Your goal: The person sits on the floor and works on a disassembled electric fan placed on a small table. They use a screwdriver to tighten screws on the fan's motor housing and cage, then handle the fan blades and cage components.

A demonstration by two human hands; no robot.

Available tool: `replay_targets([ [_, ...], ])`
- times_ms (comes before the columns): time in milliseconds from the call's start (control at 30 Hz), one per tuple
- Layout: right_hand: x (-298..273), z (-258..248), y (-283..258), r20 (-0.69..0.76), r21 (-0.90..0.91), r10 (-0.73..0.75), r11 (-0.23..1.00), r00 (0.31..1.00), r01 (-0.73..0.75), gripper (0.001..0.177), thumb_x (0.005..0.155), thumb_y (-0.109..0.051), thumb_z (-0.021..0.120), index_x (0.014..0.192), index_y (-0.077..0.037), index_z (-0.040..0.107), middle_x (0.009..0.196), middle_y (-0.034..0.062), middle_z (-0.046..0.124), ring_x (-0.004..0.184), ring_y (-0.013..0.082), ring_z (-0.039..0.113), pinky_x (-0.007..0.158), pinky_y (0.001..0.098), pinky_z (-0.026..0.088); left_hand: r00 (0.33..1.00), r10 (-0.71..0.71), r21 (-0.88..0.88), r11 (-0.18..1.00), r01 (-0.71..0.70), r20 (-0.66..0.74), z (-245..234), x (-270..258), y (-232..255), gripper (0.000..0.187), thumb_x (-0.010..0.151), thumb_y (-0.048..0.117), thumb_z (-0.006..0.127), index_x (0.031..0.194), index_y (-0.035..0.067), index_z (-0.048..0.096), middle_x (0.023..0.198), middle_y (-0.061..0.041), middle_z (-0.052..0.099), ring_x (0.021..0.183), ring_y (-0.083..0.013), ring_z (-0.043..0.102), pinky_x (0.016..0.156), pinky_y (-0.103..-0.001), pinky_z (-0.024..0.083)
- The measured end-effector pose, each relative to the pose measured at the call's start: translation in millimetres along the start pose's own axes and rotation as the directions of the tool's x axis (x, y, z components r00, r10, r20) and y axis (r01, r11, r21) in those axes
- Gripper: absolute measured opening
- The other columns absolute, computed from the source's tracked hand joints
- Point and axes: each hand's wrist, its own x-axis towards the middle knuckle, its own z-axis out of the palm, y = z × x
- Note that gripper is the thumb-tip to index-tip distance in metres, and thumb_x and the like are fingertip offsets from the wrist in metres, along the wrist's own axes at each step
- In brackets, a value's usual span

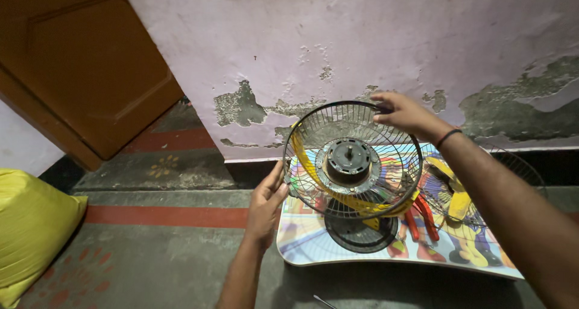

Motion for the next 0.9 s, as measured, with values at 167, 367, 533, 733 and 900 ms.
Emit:
replay_targets([
  [167, -45.5, -12.0, -5.4, -0.276, 0.123, 0.084, 0.991, 0.957, -0.051, 0.064, 0.095, -0.021, 0.068, 0.151, -0.001, 0.045, 0.141, 0.0165, 0.06, 0.127, 0.0235, 0.06, 0.106, 0.0359, 0.05, 0.983, -0.086, -0.147, 0.987, 0.062, -0.162, 0.8, 3.4, -1.9, 0.052, 0.096, 0.006, 0.061, 0.144, -0.009, 0.049, 0.136, -0.018, 0.066, 0.11, -0.0185, 0.068, 0.092, -0.031, 0.055],
  [367, -156.9, 34.9, 4.5, -0.578, 0.191, 0.05, 0.979, 0.815, 0.075, 0.063, 0.1, -0.023, 0.064, 0.153, 0.002, 0.042, 0.138, 0.0122, 0.06, 0.126, 0.019, 0.057, 0.107, 0.0331, 0.045, 0.963, -0.085, -0.055, 0.996, 0.074, -0.257, -1.9, 7.8, -6.4, 0.036, 0.093, 0.009, 0.067, 0.124, -0.009, 0.066, 0.102, -0.012, 0.075, 0.086, -0.0161, 0.071, 0.076, -0.03, 0.059],
  [533, -193.6, 104.0, -5.9, -0.472, 0.464, 0.16, 0.881, 0.867, 0.09, 0.063, 0.1, -0.023, 0.061, 0.155, 0.002, 0.042, 0.129, 0.0106, 0.058, 0.116, 0.0171, 0.055, 0.102, 0.0341, 0.046, 0.967, 0.01, 0.0, 1.0, -0.011, -0.256, -5.2, 16.8, -20.2, 0.033, 0.094, 0.01, 0.071, 0.12, -0.011, 0.068, 0.098, -0.011, 0.075, 0.082, -0.013, 0.068, 0.074, -0.026, 0.058],
  [733, -162.8, 93.5, 12.9, -0.477, 0.322, 0.078, 0.942, 0.876, 0.091, 0.065, 0.096, -0.023, 0.062, 0.152, 0.0, 0.039, 0.131, 0.0059, 0.056, 0.117, 0.0146, 0.054, 0.101, 0.0323, 0.045, 0.932, 0.072, 0.054, 0.997, -0.057, -0.354, 8.9, 9.0, -32.6, 0.034, 0.09, 0.005, 0.074, 0.117, -0.013, 0.065, 0.095, -0.013, 0.075, 0.078, -0.013, 0.071, 0.073, -0.026, 0.059],
  [900, -104.5, 55.1, 42.8, -0.377, 0.301, 0.052, 0.951, 0.925, 0.07, 0.048, 0.098, -0.024, 0.064, 0.139, 0.0, 0.056, 0.12, 0.007, 0.063, 0.112, 0.0172, 0.057, 0.099, 0.0328, 0.046, 0.932, -0.009, -0.076, 0.997, -0.02, -0.363, 50.3, -23.4, -34.0, 0.04, 0.09, 0.004, 0.072, 0.126, -0.012, 0.063, 0.099, -0.014, 0.073, 0.081, -0.0141, 0.071, 0.069, -0.026, 0.06],
])
